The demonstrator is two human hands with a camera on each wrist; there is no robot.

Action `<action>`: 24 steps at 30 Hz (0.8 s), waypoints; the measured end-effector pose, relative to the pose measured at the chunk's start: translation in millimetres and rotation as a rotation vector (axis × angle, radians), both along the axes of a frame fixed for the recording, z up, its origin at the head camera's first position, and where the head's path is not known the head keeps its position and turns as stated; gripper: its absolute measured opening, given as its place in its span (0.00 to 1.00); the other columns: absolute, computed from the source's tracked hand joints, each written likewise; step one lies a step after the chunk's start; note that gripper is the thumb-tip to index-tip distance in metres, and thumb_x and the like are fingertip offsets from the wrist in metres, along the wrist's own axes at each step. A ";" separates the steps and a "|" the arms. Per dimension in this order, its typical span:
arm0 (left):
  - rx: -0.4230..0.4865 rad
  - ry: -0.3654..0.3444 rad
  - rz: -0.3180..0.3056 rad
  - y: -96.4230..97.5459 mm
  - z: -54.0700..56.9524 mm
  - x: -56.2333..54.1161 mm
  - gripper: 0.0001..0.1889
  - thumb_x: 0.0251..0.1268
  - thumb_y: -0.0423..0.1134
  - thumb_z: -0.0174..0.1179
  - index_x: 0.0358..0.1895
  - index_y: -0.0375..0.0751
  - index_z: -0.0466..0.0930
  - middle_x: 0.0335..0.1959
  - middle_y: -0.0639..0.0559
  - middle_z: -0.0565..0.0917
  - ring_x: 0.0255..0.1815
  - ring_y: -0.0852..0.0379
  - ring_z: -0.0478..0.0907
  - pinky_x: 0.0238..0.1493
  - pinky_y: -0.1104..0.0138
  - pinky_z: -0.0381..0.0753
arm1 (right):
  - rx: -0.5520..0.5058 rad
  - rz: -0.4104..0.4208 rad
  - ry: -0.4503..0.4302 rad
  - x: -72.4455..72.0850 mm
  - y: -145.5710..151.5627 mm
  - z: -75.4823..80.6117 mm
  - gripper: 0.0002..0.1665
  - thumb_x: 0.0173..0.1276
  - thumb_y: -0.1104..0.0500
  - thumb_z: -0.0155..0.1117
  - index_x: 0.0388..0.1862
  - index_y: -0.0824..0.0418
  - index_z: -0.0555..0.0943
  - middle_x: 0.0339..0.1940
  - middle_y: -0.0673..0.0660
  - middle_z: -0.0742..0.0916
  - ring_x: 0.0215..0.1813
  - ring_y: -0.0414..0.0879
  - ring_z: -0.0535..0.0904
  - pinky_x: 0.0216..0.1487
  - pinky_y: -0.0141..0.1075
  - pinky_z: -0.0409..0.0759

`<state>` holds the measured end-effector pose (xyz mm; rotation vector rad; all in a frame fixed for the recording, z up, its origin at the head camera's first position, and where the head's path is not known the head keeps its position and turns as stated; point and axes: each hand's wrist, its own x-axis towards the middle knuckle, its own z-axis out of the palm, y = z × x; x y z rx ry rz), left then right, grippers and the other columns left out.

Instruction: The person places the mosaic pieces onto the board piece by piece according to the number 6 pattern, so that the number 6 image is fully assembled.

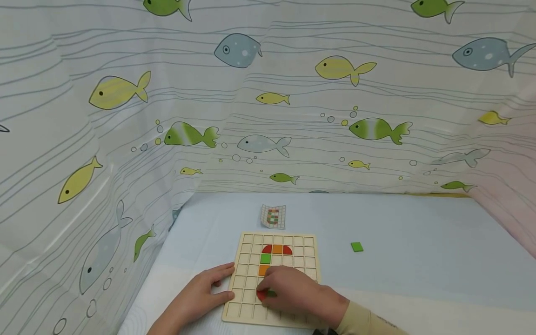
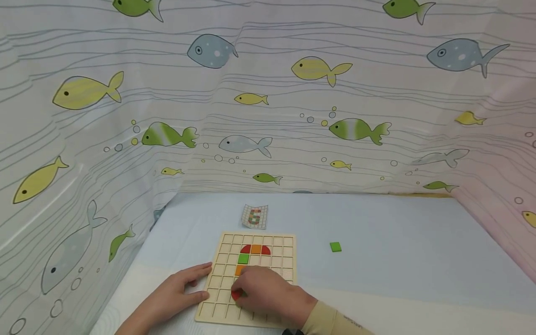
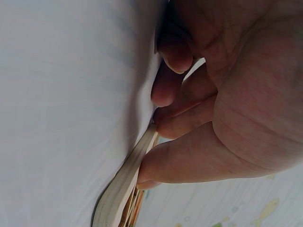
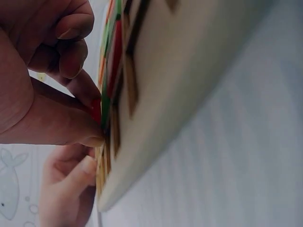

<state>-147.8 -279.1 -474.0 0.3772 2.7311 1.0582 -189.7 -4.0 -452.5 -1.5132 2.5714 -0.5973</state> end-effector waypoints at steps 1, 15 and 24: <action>-0.001 0.000 -0.001 0.0 -0.4 -0.2 0.36 0.62 0.59 0.65 0.69 0.42 0.73 0.71 0.59 0.70 0.63 0.54 0.72 0.57 0.63 0.75 | 0.005 -0.002 -0.002 0.8 -0.9 -0.2 0.05 0.63 0.55 0.73 0.39 0.47 0.89 0.31 0.36 0.78 0.34 0.29 0.70 0.36 0.20 0.69; -0.007 0.000 0.003 0.5 1.6 0.1 0.36 0.61 0.59 0.65 0.69 0.43 0.74 0.70 0.59 0.70 0.62 0.55 0.73 0.57 0.62 0.75 | 0.024 -0.036 -0.030 0.9 -0.6 -2.2 0.09 0.62 0.52 0.74 0.42 0.47 0.90 0.33 0.36 0.79 0.36 0.29 0.71 0.39 0.22 0.72; -0.003 0.003 0.005 1.0 0.4 -0.6 0.36 0.61 0.59 0.66 0.69 0.43 0.74 0.70 0.59 0.71 0.61 0.55 0.74 0.57 0.62 0.75 | 0.036 -0.070 -0.087 1.5 0.6 0.7 0.10 0.64 0.52 0.73 0.44 0.48 0.90 0.35 0.36 0.81 0.36 0.29 0.71 0.39 0.23 0.73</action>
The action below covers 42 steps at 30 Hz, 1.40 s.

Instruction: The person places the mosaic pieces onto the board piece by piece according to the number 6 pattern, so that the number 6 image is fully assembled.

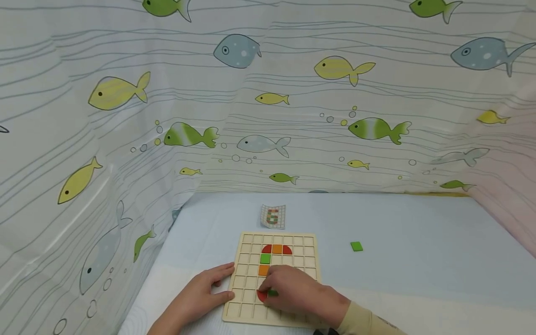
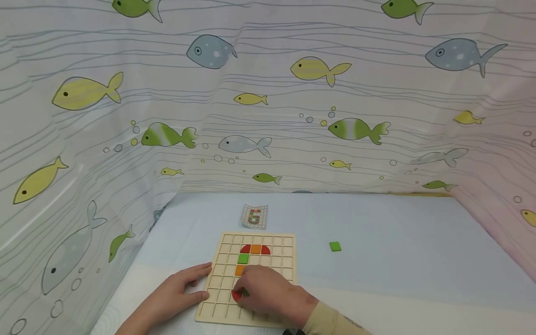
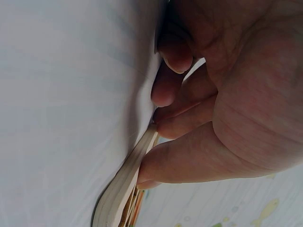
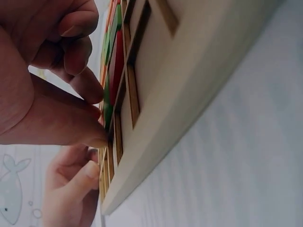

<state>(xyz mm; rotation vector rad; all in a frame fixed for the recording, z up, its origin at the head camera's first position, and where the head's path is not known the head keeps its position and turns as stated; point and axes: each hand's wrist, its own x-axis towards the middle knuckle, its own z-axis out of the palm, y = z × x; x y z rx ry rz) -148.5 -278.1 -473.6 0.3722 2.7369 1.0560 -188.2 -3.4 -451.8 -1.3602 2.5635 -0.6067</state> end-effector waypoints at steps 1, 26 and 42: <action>-0.005 0.001 -0.002 -0.4 -0.4 -0.2 0.36 0.62 0.59 0.66 0.69 0.43 0.74 0.70 0.59 0.70 0.61 0.55 0.74 0.57 0.62 0.75 | -0.007 -0.003 -0.008 -0.1 1.2 0.8 0.10 0.64 0.53 0.72 0.44 0.48 0.90 0.35 0.36 0.81 0.37 0.29 0.72 0.40 0.23 0.73; 0.009 -0.007 0.007 1.9 1.9 0.9 0.35 0.61 0.58 0.66 0.68 0.43 0.74 0.70 0.58 0.71 0.62 0.53 0.73 0.58 0.61 0.74 | -0.119 -0.368 -0.168 -27.8 93.0 2.9 0.20 0.61 0.54 0.73 0.53 0.54 0.86 0.44 0.45 0.83 0.35 0.40 0.74 0.34 0.34 0.74; -0.014 0.006 -0.005 0.7 2.0 2.2 0.36 0.62 0.59 0.65 0.69 0.41 0.73 0.71 0.58 0.70 0.61 0.58 0.73 0.57 0.64 0.74 | -0.125 -0.515 -0.093 -43.9 135.5 -7.5 0.21 0.58 0.55 0.77 0.52 0.52 0.86 0.45 0.44 0.84 0.29 0.37 0.71 0.29 0.32 0.73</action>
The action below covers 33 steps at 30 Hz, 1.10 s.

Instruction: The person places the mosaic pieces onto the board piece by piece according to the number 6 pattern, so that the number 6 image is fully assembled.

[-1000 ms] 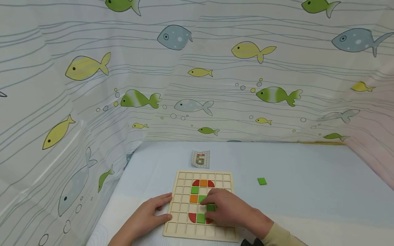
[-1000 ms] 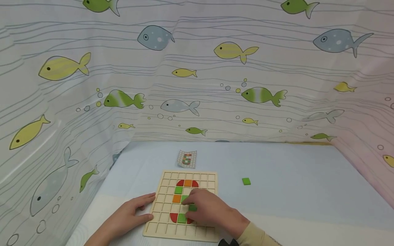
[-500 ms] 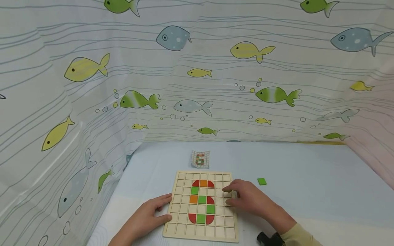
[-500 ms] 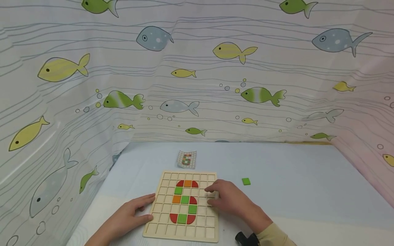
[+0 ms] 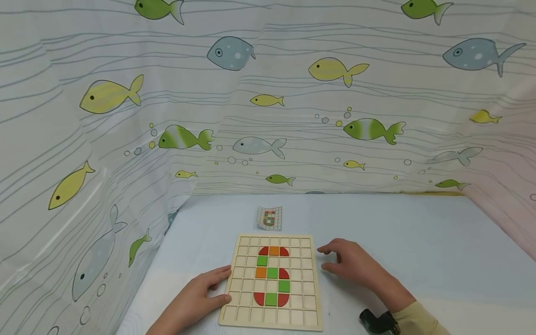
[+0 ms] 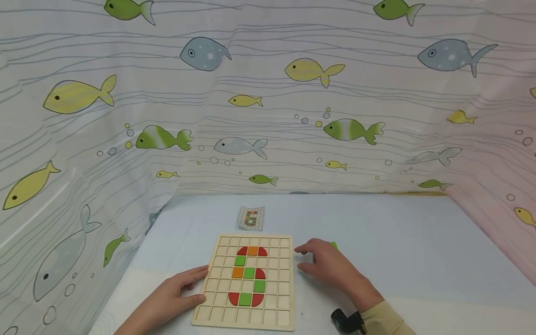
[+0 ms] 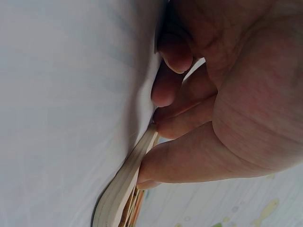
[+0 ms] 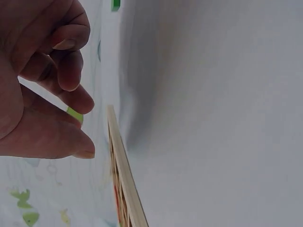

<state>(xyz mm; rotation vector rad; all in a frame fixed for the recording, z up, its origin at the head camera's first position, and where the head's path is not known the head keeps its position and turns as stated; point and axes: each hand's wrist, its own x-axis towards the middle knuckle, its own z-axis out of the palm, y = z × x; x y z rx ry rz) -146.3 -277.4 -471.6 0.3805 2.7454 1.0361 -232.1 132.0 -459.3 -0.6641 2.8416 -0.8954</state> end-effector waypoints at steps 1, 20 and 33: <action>-0.001 0.000 0.001 0.0 0.0 -0.2 0.37 0.62 0.59 0.65 0.69 0.41 0.73 0.71 0.58 0.70 0.60 0.57 0.74 0.57 0.64 0.74 | -0.007 0.002 0.012 -1.2 2.8 -1.1 0.21 0.58 0.56 0.77 0.52 0.53 0.86 0.45 0.44 0.85 0.29 0.37 0.71 0.29 0.32 0.72; 0.003 -0.014 0.008 1.6 -0.5 -1.8 0.37 0.61 0.59 0.65 0.69 0.42 0.73 0.71 0.59 0.70 0.61 0.57 0.73 0.57 0.64 0.74 | -0.013 -0.111 0.019 -21.3 50.8 -15.1 0.25 0.57 0.56 0.78 0.56 0.53 0.85 0.49 0.47 0.84 0.33 0.42 0.70 0.32 0.35 0.72; 0.011 -0.051 0.025 3.7 0.5 -1.8 0.37 0.60 0.59 0.66 0.69 0.43 0.74 0.71 0.58 0.70 0.61 0.54 0.74 0.59 0.58 0.74 | -0.018 -0.107 0.057 -29.0 73.3 -22.7 0.22 0.59 0.61 0.75 0.54 0.58 0.85 0.49 0.53 0.83 0.34 0.42 0.71 0.33 0.35 0.72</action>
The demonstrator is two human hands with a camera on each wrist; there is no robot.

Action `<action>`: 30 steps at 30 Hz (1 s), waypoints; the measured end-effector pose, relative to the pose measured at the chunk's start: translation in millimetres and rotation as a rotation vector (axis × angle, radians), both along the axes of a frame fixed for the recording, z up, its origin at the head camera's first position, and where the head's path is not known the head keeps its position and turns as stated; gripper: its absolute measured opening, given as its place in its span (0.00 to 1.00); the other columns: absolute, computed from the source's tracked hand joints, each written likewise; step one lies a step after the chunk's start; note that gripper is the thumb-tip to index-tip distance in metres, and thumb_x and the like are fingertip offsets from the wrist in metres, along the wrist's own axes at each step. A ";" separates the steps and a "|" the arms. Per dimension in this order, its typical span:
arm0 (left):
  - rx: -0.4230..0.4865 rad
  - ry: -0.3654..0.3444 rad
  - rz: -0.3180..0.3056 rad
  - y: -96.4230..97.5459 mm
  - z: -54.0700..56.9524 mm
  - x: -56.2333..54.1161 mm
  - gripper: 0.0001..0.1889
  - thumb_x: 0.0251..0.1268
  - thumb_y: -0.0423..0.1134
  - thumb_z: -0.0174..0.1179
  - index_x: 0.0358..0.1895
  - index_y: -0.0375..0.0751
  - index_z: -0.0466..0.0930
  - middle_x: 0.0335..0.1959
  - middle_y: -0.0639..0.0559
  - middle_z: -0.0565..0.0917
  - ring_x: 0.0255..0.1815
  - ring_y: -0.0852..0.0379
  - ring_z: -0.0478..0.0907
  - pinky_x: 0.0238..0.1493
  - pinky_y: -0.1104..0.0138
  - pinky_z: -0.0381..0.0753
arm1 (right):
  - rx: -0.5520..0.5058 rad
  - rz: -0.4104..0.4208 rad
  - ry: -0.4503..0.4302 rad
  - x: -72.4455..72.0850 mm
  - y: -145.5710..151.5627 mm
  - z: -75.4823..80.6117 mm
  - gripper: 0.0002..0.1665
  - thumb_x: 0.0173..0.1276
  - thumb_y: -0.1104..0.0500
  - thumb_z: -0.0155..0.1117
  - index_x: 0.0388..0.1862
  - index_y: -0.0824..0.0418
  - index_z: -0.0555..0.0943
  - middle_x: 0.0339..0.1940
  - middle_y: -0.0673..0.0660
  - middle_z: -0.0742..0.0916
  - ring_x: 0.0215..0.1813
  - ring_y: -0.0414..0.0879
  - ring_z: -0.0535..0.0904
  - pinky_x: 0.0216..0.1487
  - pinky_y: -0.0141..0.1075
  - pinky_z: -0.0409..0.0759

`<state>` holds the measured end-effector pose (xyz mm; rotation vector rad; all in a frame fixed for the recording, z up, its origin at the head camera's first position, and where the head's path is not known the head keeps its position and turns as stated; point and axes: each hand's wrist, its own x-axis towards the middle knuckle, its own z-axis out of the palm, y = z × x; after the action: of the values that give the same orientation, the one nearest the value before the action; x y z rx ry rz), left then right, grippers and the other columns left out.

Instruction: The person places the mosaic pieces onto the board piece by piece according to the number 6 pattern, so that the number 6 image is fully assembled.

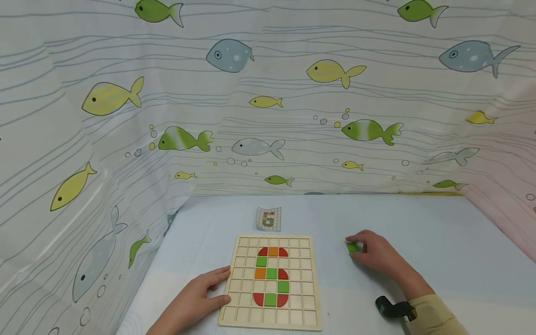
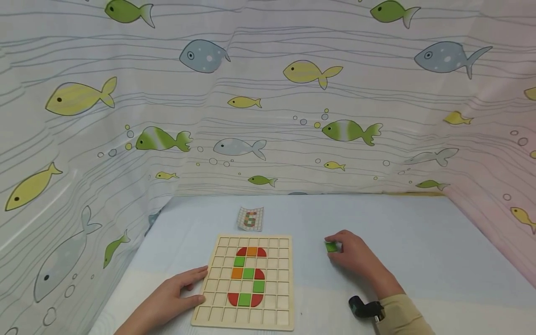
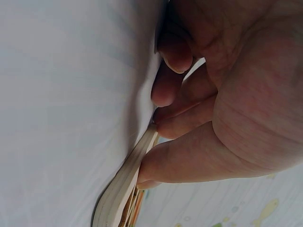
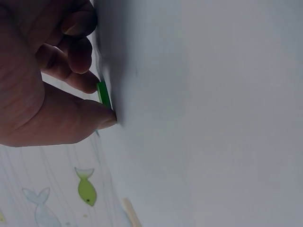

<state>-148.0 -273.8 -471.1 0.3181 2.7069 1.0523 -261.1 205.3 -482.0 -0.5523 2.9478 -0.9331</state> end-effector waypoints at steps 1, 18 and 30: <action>0.001 -0.001 0.001 -0.1 -0.3 0.2 0.37 0.60 0.59 0.66 0.69 0.43 0.74 0.71 0.58 0.70 0.61 0.54 0.74 0.59 0.58 0.74 | 0.003 -0.003 0.001 -0.2 0.6 -0.2 0.21 0.59 0.61 0.74 0.53 0.58 0.85 0.49 0.53 0.83 0.35 0.42 0.71 0.33 0.36 0.73; -0.005 0.073 -0.019 -2.2 -1.5 2.3 0.36 0.61 0.58 0.66 0.68 0.42 0.74 0.70 0.57 0.71 0.59 0.58 0.75 0.57 0.63 0.74 | 0.035 -0.047 -0.042 -0.7 -0.7 0.1 0.15 0.62 0.57 0.74 0.48 0.57 0.88 0.46 0.53 0.86 0.34 0.42 0.71 0.34 0.38 0.72; -0.003 0.049 -0.016 -3.8 -1.9 1.9 0.36 0.61 0.59 0.66 0.69 0.41 0.74 0.70 0.59 0.70 0.61 0.57 0.74 0.57 0.63 0.74 | 0.015 -0.035 -0.061 2.4 -21.7 12.7 0.16 0.60 0.58 0.75 0.47 0.56 0.88 0.44 0.49 0.85 0.34 0.43 0.72 0.32 0.37 0.73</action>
<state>-146.2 -277.6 -473.0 0.3696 2.7435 1.0498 -258.7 183.6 -469.3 -0.4646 2.9166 -0.9131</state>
